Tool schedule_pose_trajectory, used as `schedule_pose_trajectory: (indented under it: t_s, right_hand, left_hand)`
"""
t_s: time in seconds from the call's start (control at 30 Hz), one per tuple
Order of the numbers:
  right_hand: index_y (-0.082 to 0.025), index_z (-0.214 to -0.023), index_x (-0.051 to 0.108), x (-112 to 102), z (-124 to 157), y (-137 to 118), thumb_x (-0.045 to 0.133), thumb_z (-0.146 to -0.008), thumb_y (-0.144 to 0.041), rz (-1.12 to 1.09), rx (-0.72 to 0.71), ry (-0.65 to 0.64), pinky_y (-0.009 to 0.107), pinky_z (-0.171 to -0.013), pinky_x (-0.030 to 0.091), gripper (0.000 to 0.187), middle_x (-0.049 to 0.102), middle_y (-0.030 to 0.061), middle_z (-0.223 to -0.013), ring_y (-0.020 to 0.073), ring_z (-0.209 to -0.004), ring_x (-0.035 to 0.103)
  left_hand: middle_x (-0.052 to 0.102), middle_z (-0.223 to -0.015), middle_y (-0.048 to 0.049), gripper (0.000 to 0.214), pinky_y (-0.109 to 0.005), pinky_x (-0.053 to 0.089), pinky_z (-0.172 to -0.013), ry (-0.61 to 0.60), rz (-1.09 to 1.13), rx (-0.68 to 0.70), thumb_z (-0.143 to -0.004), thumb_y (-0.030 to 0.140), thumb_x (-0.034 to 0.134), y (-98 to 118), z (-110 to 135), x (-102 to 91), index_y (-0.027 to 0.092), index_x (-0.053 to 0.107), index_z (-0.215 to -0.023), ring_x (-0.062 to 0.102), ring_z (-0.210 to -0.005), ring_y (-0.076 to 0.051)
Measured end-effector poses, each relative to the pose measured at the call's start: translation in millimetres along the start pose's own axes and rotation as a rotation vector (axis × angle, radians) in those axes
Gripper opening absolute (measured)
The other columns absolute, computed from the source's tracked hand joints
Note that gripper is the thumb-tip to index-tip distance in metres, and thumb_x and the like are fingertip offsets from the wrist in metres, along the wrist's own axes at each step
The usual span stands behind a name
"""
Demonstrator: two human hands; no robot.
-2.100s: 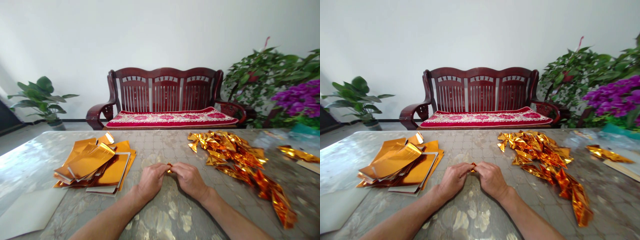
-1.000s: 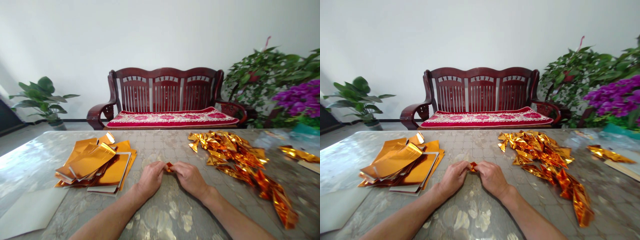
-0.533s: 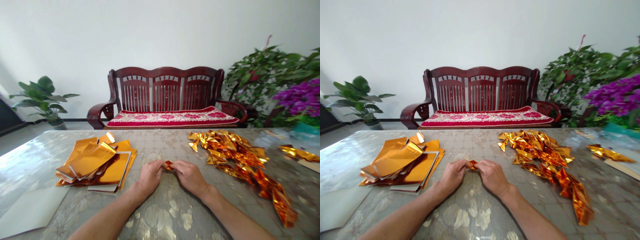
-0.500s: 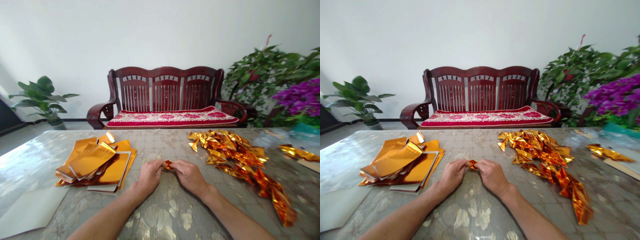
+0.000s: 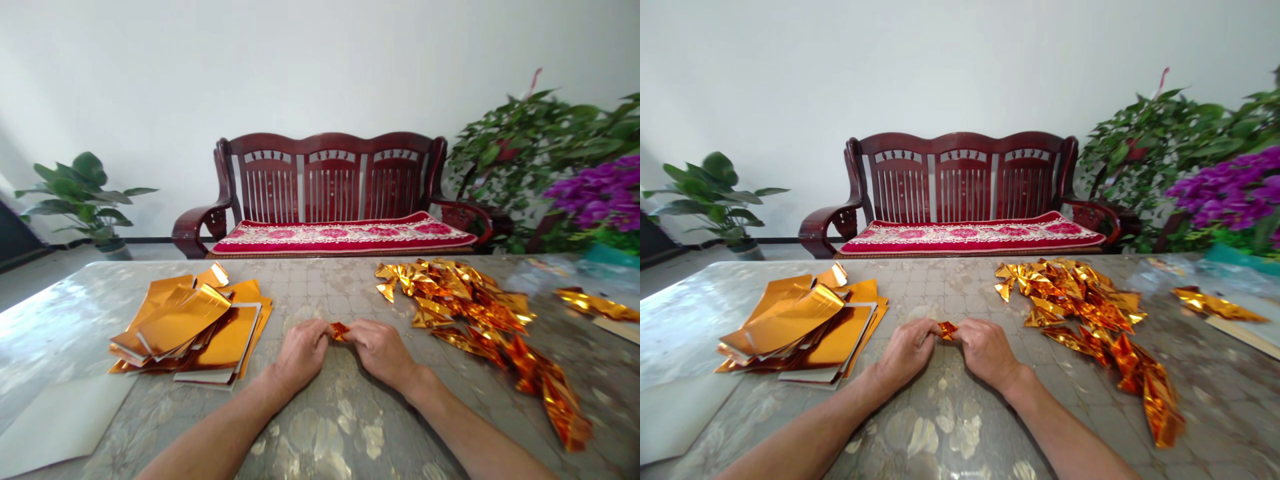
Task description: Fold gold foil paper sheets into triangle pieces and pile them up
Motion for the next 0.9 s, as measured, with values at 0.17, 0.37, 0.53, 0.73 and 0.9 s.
schedule_pose_trajectory:
  t_s: [0.17,0.37,0.53,0.73,0.9]
  right_hand:
    - [-0.023,-0.095,0.073,-1,0,1,0.051,-0.089,-0.006,-0.009,0.004,0.016,0.023,-0.075,0.05,0.028,0.074,0.0023,-0.092,0.0146,-0.083,0.068]
    - [-0.022,-0.097,0.072,0,0,-1,0.052,-0.091,-0.009,-0.014,-0.009,0.014,0.024,-0.076,0.05,0.025,0.074,0.0027,-0.093,0.015,-0.084,0.068]
    - [-0.023,-0.096,0.072,1,0,-2,0.052,-0.091,-0.009,0.0,-0.012,0.008,0.023,-0.075,0.05,0.025,0.074,0.0025,-0.091,0.0146,-0.083,0.068]
    - [-0.023,-0.098,0.073,-1,0,-3,0.052,-0.09,-0.008,-0.006,-0.018,0.019,0.024,-0.075,0.051,0.027,0.074,0.0019,-0.091,0.0147,-0.083,0.069]
    - [-0.023,-0.096,0.073,-3,-1,-5,0.052,-0.087,-0.007,0.002,-0.031,0.03,0.023,-0.071,0.051,0.028,0.075,0.0018,-0.089,0.0139,-0.08,0.069]
  left_hand:
    - [0.072,-0.085,-0.0019,0.024,-0.025,0.05,-0.077,0.002,-0.002,-0.023,-0.081,0.005,0.049,2,-1,-2.3,0.021,0.066,-0.087,0.067,-0.082,-0.016]
    - [0.072,-0.079,-0.0016,0.015,-0.025,0.049,-0.075,0.01,-0.024,-0.052,-0.088,0.018,0.054,3,-3,-4.4,0.019,0.066,-0.08,0.067,-0.077,-0.015]
    - [0.073,-0.079,-0.001,0.018,-0.023,0.05,-0.073,0.024,0.016,-0.081,-0.089,0.019,0.054,-4,-2,-1.7,0.02,0.069,-0.08,0.068,-0.074,-0.014]
    - [0.076,-0.092,-0.0018,0.021,-0.025,0.053,-0.079,0.036,0.075,-0.054,-0.088,0.015,0.054,-7,-1,1.8,0.022,0.072,-0.094,0.071,-0.084,-0.015]
    - [0.077,-0.095,-0.0012,0.024,-0.025,0.055,-0.081,0.026,0.095,-0.053,-0.089,0.014,0.053,-9,-1,4.5,0.024,0.073,-0.098,0.071,-0.087,-0.016]
Point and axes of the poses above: each hand's wrist, its own z-axis away from the middle knuckle, its own x-axis out of the palm, y = z × x, the point moved 8 cm from there along -z, towards the middle knuckle
